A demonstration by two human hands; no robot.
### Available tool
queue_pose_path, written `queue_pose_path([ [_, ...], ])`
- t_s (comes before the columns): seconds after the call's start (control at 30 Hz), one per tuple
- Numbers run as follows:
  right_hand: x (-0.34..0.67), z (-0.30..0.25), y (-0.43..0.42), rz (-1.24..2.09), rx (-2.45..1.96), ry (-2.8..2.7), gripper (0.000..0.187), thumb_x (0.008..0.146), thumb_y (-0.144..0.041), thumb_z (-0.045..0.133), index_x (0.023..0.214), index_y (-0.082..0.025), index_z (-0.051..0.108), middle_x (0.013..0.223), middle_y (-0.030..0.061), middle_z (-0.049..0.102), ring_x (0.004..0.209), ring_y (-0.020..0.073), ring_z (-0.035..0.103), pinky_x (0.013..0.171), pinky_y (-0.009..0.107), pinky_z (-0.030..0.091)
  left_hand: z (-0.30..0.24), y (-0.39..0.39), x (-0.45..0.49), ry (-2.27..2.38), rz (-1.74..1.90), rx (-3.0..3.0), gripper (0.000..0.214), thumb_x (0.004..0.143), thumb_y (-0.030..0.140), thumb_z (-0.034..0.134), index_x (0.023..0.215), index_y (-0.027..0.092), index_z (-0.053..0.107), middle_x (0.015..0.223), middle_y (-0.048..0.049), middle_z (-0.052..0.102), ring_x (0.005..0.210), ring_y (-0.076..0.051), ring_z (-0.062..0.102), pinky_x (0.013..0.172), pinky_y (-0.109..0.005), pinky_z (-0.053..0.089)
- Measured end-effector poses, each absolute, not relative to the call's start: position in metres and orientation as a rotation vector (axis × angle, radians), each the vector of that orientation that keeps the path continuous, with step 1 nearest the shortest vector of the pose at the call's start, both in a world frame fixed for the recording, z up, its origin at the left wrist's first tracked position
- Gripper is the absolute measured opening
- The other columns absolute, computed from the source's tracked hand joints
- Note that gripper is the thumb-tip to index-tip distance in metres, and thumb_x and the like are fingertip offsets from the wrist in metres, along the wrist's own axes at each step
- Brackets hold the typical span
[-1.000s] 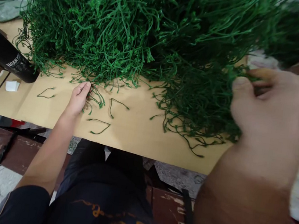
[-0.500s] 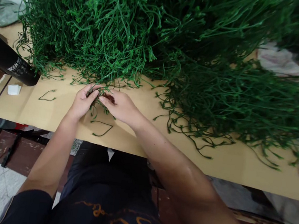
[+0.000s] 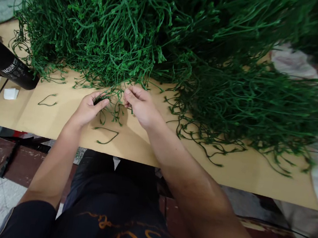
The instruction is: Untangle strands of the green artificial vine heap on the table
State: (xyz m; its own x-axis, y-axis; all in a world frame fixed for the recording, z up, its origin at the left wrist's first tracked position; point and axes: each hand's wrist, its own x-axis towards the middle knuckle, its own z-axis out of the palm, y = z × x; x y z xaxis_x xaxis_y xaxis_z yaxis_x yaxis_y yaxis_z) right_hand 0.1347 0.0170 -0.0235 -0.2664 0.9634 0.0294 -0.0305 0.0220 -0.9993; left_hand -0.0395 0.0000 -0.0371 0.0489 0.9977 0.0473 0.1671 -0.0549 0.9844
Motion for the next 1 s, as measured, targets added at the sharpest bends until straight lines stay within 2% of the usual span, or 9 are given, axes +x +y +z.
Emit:
queue_pose_path([
  [0.13, 0.14, -0.021, 0.013, 1.638, -0.928, -1.273, 0.04, 0.086, -0.047, 0.053, 0.061, -0.019, 0.04, 0.056, -0.0052, 0.04, 0.05, 0.0059, 0.039, 0.051, 0.023, 0.032, -0.04, 0.004, -0.041, 1.258, 1.187, 1.356, 0.044, 0.061, 0.059, 0.071, 0.073, 0.019, 0.056, 0.065, 0.0036, 0.049, 0.063, -0.008, 0.046, 0.065, -0.023, 0.042],
  [0.27, 0.141, -0.019, 0.007, 1.78, -0.851, -1.27, 0.045, 0.081, -0.056, 0.055, 0.063, -0.021, 0.033, 0.052, -0.0093, 0.027, 0.043, 0.0042, 0.024, 0.043, 0.022, 0.022, -0.042, 0.006, -0.042, 1.268, 1.216, 1.408, 0.047, 0.067, 0.064, 0.063, 0.063, 0.02, 0.046, 0.059, 0.0039, 0.035, 0.055, -0.009, 0.033, 0.054, -0.024, 0.033],
  [0.33, 0.14, -0.017, 0.002, 1.682, -0.886, -1.348, 0.048, 0.08, -0.061, 0.053, 0.063, -0.022, 0.031, 0.052, -0.0093, 0.023, 0.044, 0.0046, 0.02, 0.044, 0.022, 0.02, -0.045, 0.008, -0.042, 1.336, 1.239, 1.453, 0.043, 0.072, 0.058, 0.061, 0.062, 0.02, 0.045, 0.059, 0.0029, 0.036, 0.057, -0.01, 0.035, 0.056, -0.025, 0.033],
  [0.4, 0.138, -0.014, -0.005, 1.477, -0.958, -1.491, 0.049, 0.082, -0.063, 0.049, 0.061, -0.022, 0.032, 0.053, -0.0078, 0.025, 0.047, 0.0059, 0.024, 0.047, 0.024, 0.023, -0.048, 0.009, -0.04, 1.423, 1.264, 1.474, 0.035, 0.077, 0.048, 0.059, 0.062, 0.02, 0.046, 0.059, 0.0023, 0.039, 0.061, -0.012, 0.041, 0.061, -0.025, 0.036],
  [0.5, 0.135, -0.009, -0.018, 1.186, -1.065, -1.686, 0.046, 0.086, -0.059, 0.043, 0.061, -0.021, 0.036, 0.055, -0.0049, 0.032, 0.054, 0.0083, 0.031, 0.054, 0.026, 0.028, -0.052, 0.01, -0.034, 1.516, 1.26, 1.457, 0.026, 0.077, 0.034, 0.06, 0.061, 0.02, 0.045, 0.059, 0.0024, 0.043, 0.067, -0.013, 0.048, 0.067, -0.025, 0.039],
  [0.57, 0.134, -0.007, -0.026, 1.11, -1.1, -1.73, 0.044, 0.088, -0.057, 0.039, 0.062, -0.021, 0.036, 0.056, -0.0038, 0.035, 0.055, 0.0093, 0.033, 0.056, 0.027, 0.029, -0.051, 0.008, -0.03, 1.529, 1.244, 1.436, 0.02, 0.075, 0.03, 0.06, 0.064, 0.02, 0.047, 0.061, 0.0019, 0.048, 0.07, -0.014, 0.052, 0.068, -0.025, 0.041],
  [0.67, 0.135, -0.007, -0.033, 1.08, -1.106, -1.714, 0.046, 0.088, -0.059, 0.037, 0.061, -0.021, 0.034, 0.055, -0.0034, 0.035, 0.054, 0.0099, 0.033, 0.054, 0.027, 0.029, -0.048, 0.004, -0.025, 1.551, 1.219, 1.448, 0.015, 0.076, 0.028, 0.059, 0.066, 0.02, 0.051, 0.063, 0.001, 0.051, 0.072, -0.015, 0.055, 0.067, -0.025, 0.041],
  [0.8, 0.138, -0.005, -0.034, 1.042, -1.057, -1.669, 0.049, 0.085, -0.062, 0.039, 0.059, -0.021, 0.036, 0.054, -0.0036, 0.034, 0.052, 0.0093, 0.033, 0.052, 0.027, 0.029, -0.046, 0.003, -0.026, 1.584, 1.218, 1.491, 0.023, 0.079, 0.028, 0.058, 0.06, 0.019, 0.048, 0.057, 0.0018, 0.046, 0.064, -0.013, 0.049, 0.064, -0.026, 0.038],
  [1.0, 0.154, -0.004, -0.02, 0.982, -1.068, -1.606, 0.045, 0.081, -0.058, 0.052, 0.058, -0.02, 0.046, 0.057, -0.0011, 0.045, 0.057, 0.0107, 0.044, 0.053, 0.027, 0.036, -0.044, 0.006, -0.034, 1.429, 1.257, 1.453, 0.029, 0.082, 0.037, 0.056, 0.06, 0.018, 0.053, 0.057, 0.0028, 0.043, 0.057, -0.01, 0.041, 0.06, -0.025, 0.036],
])
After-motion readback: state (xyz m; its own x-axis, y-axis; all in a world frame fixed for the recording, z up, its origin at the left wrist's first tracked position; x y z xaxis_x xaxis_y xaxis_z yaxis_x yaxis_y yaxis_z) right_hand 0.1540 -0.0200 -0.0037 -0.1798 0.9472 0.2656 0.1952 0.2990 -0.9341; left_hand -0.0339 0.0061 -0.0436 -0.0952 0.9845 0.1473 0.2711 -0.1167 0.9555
